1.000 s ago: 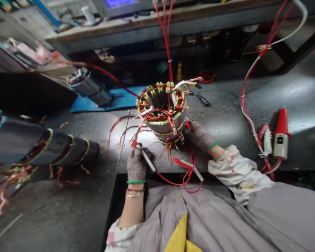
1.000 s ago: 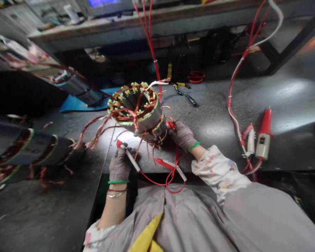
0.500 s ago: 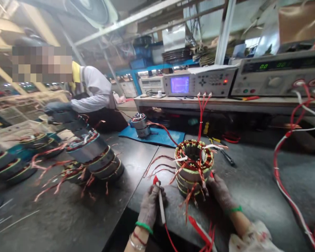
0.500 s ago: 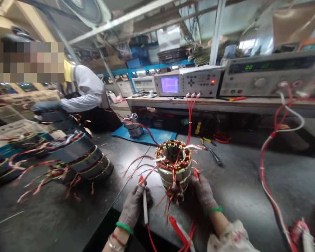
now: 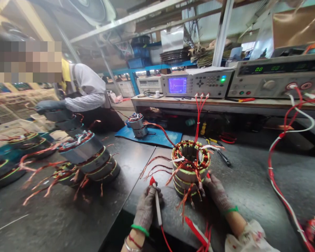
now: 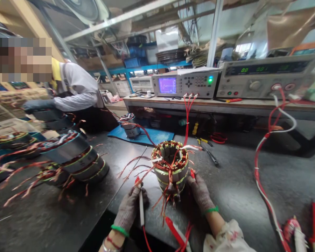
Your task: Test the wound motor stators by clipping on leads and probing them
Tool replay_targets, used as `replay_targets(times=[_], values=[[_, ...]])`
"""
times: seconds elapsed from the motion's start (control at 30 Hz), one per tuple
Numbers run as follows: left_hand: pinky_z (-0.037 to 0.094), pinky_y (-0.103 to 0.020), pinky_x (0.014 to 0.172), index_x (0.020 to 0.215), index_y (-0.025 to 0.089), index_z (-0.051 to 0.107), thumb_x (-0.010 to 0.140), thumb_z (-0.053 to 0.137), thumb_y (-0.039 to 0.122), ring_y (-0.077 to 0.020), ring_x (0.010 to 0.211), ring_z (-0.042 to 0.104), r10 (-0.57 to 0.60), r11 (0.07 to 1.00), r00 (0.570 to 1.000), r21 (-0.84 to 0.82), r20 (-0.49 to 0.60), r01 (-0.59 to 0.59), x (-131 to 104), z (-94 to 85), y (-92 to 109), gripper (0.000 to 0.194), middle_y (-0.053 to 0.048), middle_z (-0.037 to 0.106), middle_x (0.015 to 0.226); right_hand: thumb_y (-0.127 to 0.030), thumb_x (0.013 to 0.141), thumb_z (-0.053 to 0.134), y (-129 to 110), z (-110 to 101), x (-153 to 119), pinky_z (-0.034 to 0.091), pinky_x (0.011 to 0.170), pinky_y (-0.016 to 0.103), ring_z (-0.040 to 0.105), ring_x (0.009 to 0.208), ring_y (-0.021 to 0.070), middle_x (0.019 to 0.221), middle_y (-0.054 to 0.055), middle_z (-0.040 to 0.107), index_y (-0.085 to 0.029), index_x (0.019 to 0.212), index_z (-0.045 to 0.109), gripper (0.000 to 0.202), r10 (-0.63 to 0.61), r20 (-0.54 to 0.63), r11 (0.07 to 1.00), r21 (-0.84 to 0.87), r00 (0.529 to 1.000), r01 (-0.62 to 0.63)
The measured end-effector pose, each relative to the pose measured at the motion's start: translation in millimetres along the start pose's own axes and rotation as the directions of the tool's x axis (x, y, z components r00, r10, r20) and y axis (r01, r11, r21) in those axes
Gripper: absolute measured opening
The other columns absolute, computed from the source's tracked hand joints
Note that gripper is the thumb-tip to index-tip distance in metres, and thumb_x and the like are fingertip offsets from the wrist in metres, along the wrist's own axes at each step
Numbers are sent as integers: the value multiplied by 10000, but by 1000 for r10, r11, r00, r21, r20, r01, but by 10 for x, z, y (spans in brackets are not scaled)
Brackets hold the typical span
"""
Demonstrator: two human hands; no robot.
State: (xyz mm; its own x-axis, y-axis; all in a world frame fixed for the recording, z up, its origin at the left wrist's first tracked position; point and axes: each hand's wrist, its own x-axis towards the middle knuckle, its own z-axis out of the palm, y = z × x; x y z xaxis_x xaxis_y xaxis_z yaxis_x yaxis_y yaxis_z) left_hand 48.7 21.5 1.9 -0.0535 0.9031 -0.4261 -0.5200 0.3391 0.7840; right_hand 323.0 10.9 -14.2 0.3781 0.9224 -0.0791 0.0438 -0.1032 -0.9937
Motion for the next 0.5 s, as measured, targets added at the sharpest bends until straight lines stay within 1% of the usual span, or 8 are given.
replay_targets(times=[0.1, 0.2, 0.27, 0.3, 0.37, 0.43, 0.47, 0.5], values=[[470, -238, 458, 758, 169, 602, 413, 980, 535, -100, 434, 534, 2, 1000, 1000, 11, 18, -3, 4, -4, -7, 629, 32, 593, 550, -623, 685, 587, -15, 18, -16, 567, 882, 423, 712, 963, 312, 1005, 108, 774, -192, 1024, 681, 556, -18, 9, 1000, -17, 1000, 18], [485, -256, 465, 765, 163, 600, 405, 979, 546, -108, 439, 542, 14, 1000, 1000, 14, 13, -14, -4, 27, -6, 649, 21, 612, 565, -614, 670, 533, -30, 2, -1, 567, 792, 402, 694, 804, 276, 834, 75, 744, -210, 911, 662, 488, -37, 24, 996, -84, 999, 39], [481, -261, 456, 782, 170, 597, 400, 983, 532, -113, 440, 543, 34, 999, 999, -1, 15, -34, -7, 53, 4, 652, 25, 616, 576, -576, 645, 520, -63, -17, 32, 551, 716, 386, 646, 700, 251, 718, 46, 689, -223, 834, 639, 417, -43, 30, 987, -151, 999, 47], [479, -264, 453, 784, 177, 594, 393, 985, 525, -115, 442, 544, 41, 999, 999, -9, 16, -41, -13, 61, 13, 653, 29, 617, 583, -547, 636, 520, -91, -21, 48, 542, 695, 378, 628, 681, 242, 692, 35, 668, -227, 826, 633, 389, -45, 33, 982, -182, 998, 50], [484, -273, 454, 775, 190, 596, 396, 986, 503, -120, 450, 548, 51, 999, 999, -4, -7, -51, -47, 55, 33, 627, 34, 615, 596, -472, 635, 529, -169, -4, 50, 531, 703, 361, 618, 706, 231, 713, 27, 665, -227, 860, 638, 350, -44, 34, 971, -232, 998, 51], [501, -277, 477, 784, 211, 612, 484, 964, 484, -120, 472, 555, 42, 998, 998, 49, -46, -40, -114, 32, 63, 537, 45, 604, 606, -391, 662, 548, -270, 48, -6, 526, 742, 337, 627, 771, 218, 790, 29, 690, -219, 921, 651, 327, -29, 26, 965, -260, 999, 34], [509, -274, 490, 804, 229, 624, 562, 936, 474, -118, 482, 555, 46, 995, 996, 96, -79, -38, -148, 29, 84, 465, 52, 594, 610, -353, 681, 561, -325, 81, -49, 522, 754, 321, 630, 797, 208, 825, 29, 701, -214, 942, 656, 311, -12, 18, 964, -266, 1000, 17], [523, -272, 514, 845, 250, 637, 662, 887, 474, -118, 507, 565, 35, 983, 997, 180, -71, -21, -169, 50, 107, 382, 53, 598, 632, -320, 700, 579, -382, 110, -89, 517, 752, 301, 630, 804, 194, 840, 24, 705, -207, 947, 661, 283, 10, 13, 964, -267, 1000, -6]])
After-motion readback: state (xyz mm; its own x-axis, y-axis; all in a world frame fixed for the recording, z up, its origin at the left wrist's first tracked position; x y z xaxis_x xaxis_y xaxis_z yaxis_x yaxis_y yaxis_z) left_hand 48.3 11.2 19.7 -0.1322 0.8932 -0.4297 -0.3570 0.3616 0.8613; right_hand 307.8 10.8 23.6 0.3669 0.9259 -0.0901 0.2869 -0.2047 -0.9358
